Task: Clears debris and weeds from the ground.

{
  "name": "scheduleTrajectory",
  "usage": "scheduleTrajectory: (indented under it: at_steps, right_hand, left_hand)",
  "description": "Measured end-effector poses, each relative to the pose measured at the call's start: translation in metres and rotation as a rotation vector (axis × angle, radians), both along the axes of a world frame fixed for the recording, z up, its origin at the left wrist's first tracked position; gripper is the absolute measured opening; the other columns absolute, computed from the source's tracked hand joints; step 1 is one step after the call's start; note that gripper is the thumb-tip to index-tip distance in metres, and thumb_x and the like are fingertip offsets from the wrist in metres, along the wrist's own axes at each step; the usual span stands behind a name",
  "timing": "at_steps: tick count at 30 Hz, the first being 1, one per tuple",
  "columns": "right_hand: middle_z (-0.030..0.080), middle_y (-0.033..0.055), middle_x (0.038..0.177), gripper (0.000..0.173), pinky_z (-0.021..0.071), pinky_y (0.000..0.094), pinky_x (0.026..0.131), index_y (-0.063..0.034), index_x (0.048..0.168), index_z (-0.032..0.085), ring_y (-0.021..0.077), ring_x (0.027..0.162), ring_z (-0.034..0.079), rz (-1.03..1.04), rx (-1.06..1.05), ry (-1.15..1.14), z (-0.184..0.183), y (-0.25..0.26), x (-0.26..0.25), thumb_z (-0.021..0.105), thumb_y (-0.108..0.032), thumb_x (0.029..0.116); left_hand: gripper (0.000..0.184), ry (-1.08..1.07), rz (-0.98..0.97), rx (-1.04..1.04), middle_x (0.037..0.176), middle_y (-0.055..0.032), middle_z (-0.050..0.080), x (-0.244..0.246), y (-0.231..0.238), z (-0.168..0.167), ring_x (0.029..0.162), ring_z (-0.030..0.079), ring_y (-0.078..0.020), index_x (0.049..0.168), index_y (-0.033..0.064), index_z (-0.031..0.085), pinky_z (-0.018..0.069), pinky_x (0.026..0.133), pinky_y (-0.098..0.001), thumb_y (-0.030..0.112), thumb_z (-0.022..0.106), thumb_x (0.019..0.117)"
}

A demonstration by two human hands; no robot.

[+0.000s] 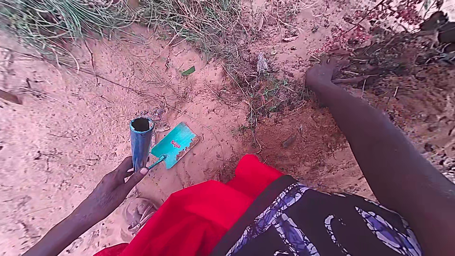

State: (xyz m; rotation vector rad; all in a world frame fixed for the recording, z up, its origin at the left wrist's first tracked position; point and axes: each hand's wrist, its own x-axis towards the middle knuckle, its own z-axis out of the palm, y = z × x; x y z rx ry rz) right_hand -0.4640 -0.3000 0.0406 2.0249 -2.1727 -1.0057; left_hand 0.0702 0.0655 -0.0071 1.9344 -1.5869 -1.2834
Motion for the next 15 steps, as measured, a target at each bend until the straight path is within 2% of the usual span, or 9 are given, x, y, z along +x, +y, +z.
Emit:
scheduleTrajectory:
  at_steps: [1,2,5,8,11,14,15]
  right_hand:
    - [0.059,0.0365,0.132,0.029,0.0256,0.0661,0.117,0.0171,0.115,0.065,0.0539,0.139,0.042,0.113,-0.088,-0.032,-0.023,-0.006,-0.021,0.059,-0.005,0.0968]
    - [0.063,0.0345,0.126,0.024,0.0237,0.0677,0.118,0.0148,0.109,0.068,0.0537,0.137,0.044,0.181,-0.126,-0.053,-0.036,-0.009,-0.033,0.060,-0.005,0.0961]
    - [0.068,0.0278,0.123,0.025,0.0182,0.0680,0.121,0.0059,0.111,0.072,0.0492,0.140,0.045,0.192,-0.084,-0.048,-0.034,-0.008,-0.042,0.055,-0.009,0.1011]
    - [0.068,0.0287,0.120,0.027,0.0249,0.0690,0.116,0.0032,0.113,0.072,0.0500,0.133,0.050,0.195,-0.069,-0.045,-0.016,0.005,-0.047,0.056,-0.016,0.1037]
    - [0.067,0.0294,0.124,0.028,0.0326,0.0656,0.112,0.0028,0.119,0.069,0.0483,0.131,0.053,0.199,-0.116,-0.054,0.005,0.023,-0.055,0.051,-0.013,0.1068]
    - [0.067,0.0335,0.119,0.021,0.0416,0.0697,0.100,0.0035,0.117,0.068,0.0536,0.124,0.057,0.118,-0.227,-0.065,0.042,0.043,-0.069,0.058,-0.007,0.1017]
    - [0.064,0.0374,0.117,0.021,0.0443,0.0736,0.092,0.0058,0.115,0.066,0.0578,0.119,0.058,0.042,-0.276,-0.071,0.055,0.046,-0.074,0.062,-0.008,0.0998]
  left_hand:
    - [0.070,-0.004,0.000,0.007,0.130,-0.0153,0.065,0.000,0.000,0.000,0.113,0.067,-0.0158,0.140,0.0038,0.053,0.0558,0.095,-0.0395,0.059,0.049,0.0981]
    - [0.069,-0.009,-0.004,0.014,0.131,-0.0153,0.064,0.000,0.000,0.000,0.114,0.067,-0.0164,0.141,0.0043,0.052,0.0556,0.095,-0.0404,0.059,0.049,0.0978]
    - [0.067,-0.016,-0.012,0.015,0.132,-0.0171,0.064,-0.001,0.000,0.002,0.114,0.067,-0.0202,0.141,0.0036,0.051,0.0556,0.094,-0.0443,0.055,0.050,0.0985]
    - [0.068,-0.018,-0.012,0.012,0.133,-0.0184,0.063,-0.003,0.000,0.002,0.116,0.067,-0.0231,0.142,0.0030,0.050,0.0552,0.095,-0.0470,0.055,0.050,0.0978]
    - [0.067,-0.022,-0.015,0.031,0.134,-0.0176,0.062,-0.002,0.000,0.002,0.116,0.067,-0.0231,0.144,0.0043,0.048,0.0551,0.095,-0.0468,0.053,0.050,0.0980]
    - [0.066,-0.045,-0.033,0.039,0.130,-0.0210,0.063,-0.004,-0.003,0.001,0.112,0.068,-0.0300,0.144,0.0028,0.048,0.0542,0.093,-0.0547,0.051,0.051,0.0985]
    - [0.066,-0.045,-0.032,0.049,0.130,-0.0216,0.063,-0.005,-0.003,0.001,0.113,0.067,-0.0316,0.144,0.0025,0.047,0.0534,0.093,-0.0563,0.050,0.051,0.0981]
